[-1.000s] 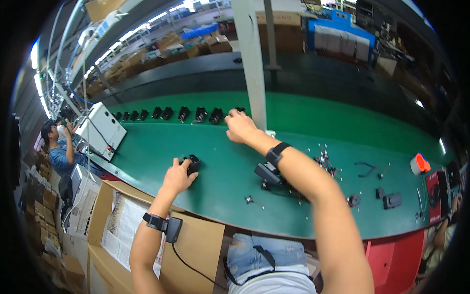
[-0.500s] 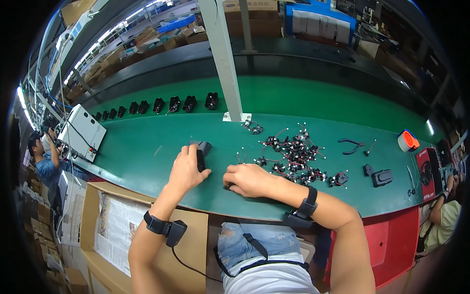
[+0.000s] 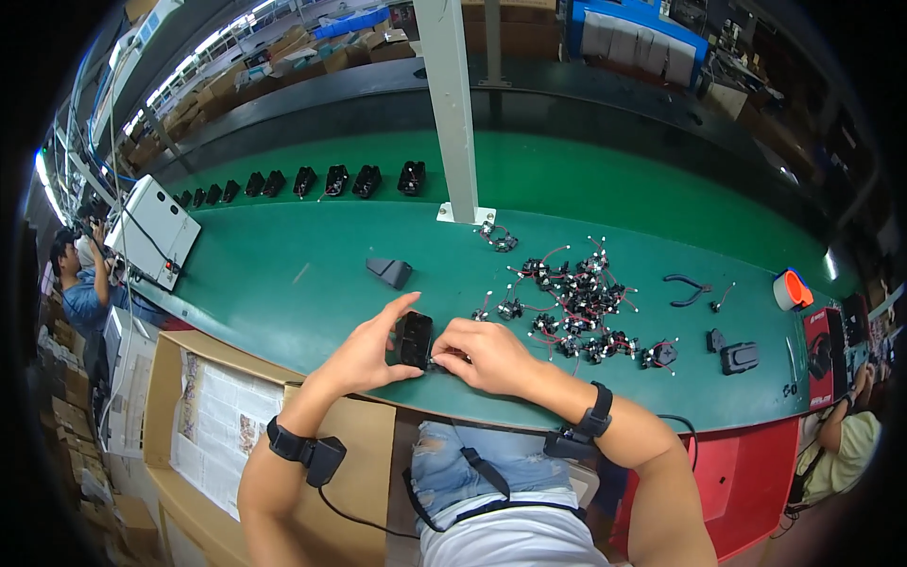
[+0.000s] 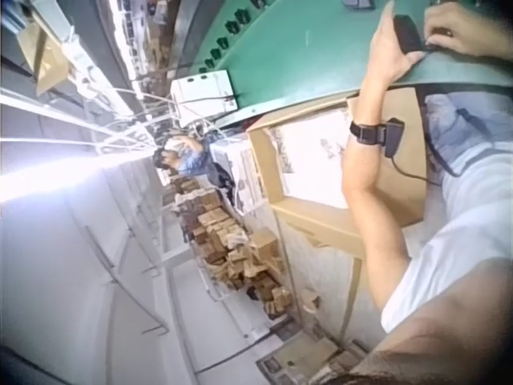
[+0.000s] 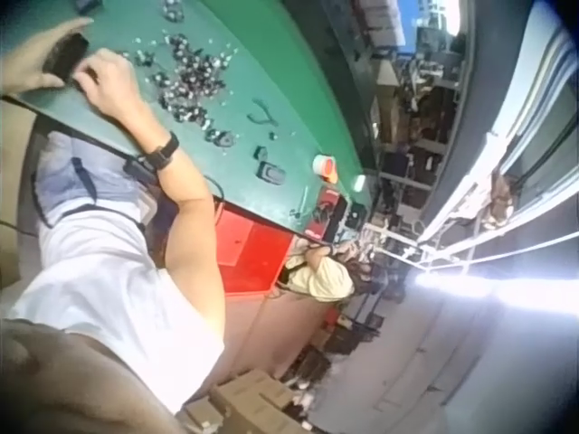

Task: Assembling the internal components of a computer mouse and placing them into a shipping box.

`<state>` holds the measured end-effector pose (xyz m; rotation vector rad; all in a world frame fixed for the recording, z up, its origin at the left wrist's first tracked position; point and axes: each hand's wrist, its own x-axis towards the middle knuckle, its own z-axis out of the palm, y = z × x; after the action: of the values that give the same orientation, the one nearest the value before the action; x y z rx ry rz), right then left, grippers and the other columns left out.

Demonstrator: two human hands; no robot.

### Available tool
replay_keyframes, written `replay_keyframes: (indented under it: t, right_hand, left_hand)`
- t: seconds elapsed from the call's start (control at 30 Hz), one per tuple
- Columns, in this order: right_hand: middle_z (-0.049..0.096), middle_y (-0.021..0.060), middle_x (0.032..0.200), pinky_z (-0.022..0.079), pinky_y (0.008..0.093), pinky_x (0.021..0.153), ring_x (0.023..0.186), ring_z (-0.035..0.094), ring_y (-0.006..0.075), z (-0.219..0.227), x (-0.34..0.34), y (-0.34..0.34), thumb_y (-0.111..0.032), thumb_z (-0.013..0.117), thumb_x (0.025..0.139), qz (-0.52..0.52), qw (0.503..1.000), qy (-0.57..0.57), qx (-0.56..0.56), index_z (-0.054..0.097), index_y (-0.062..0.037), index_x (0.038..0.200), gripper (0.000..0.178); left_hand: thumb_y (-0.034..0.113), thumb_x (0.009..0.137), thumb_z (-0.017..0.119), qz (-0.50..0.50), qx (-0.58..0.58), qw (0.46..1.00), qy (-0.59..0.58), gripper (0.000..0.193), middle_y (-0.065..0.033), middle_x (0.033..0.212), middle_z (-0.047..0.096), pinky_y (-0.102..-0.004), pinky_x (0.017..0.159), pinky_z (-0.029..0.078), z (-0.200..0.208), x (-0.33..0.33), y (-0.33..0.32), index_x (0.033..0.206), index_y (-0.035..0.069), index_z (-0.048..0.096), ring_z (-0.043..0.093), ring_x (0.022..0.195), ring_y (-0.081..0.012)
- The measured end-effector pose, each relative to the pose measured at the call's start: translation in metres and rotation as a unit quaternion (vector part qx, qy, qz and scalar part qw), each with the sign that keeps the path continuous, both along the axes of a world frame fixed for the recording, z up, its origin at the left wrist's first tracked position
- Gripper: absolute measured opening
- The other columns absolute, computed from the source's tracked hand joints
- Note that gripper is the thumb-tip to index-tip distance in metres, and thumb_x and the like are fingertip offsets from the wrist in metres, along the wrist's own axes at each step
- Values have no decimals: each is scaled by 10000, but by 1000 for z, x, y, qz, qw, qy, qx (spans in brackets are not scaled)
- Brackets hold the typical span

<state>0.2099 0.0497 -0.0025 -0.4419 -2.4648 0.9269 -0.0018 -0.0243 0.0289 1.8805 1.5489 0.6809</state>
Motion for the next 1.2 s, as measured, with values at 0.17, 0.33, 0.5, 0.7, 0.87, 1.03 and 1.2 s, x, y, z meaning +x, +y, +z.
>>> replay_keyframes:
  t: [0.17,0.33,0.5,0.7,0.87,1.03,1.2]
  right_hand:
    - [601,91,791,498,321,598,676,612,232,18,1,-9,-57,696,772,-86,986,139,-7,630,-17,837,101]
    - [595,85,810,500,346,626,719,601,253,20,1,-15,-46,692,761,-67,983,162,53,612,-22,831,108]
    - [594,91,833,497,352,649,753,598,260,20,1,-18,-33,684,764,-71,981,175,46,608,-14,837,107]
    - [558,96,857,487,351,642,756,581,257,16,1,-25,-46,696,763,-107,977,186,5,611,-23,844,120]
    - [518,92,885,481,350,635,752,565,251,19,1,-25,-61,706,763,-114,979,169,-14,613,-38,837,121]
    - [511,83,891,476,344,649,790,560,243,23,4,-27,-53,708,740,-115,985,104,77,605,-48,822,132]
    - [531,84,931,478,350,680,856,559,243,16,0,-25,-56,713,718,-111,985,131,9,640,-40,807,117]
  left_hand:
    - [180,637,839,-3,29,998,-54,802,-167,1217,543,-386,867,503,3,12,-3,1302,48,411,577,1074,-326]
    - [191,618,858,-10,84,994,-72,815,-157,1218,544,-381,856,507,0,20,-2,1296,42,432,581,1070,-315]
    - [184,619,860,-2,69,993,-99,823,-150,1214,549,-379,849,508,3,20,-3,1306,41,430,585,1065,-297]
    - [164,618,858,-11,91,987,-131,800,-150,1196,562,-359,830,514,4,26,-5,1295,39,451,603,1037,-286]
    - [143,608,849,0,119,991,-60,791,-161,1196,559,-367,854,508,12,26,-8,1290,36,462,592,1045,-309]
    - [155,615,825,-30,107,994,-17,789,-165,1192,547,-396,886,485,15,29,-9,1306,36,462,558,1064,-346]
    - [184,613,827,-37,176,984,12,805,-160,1178,533,-395,863,490,11,28,-7,1318,33,469,559,1042,-334]
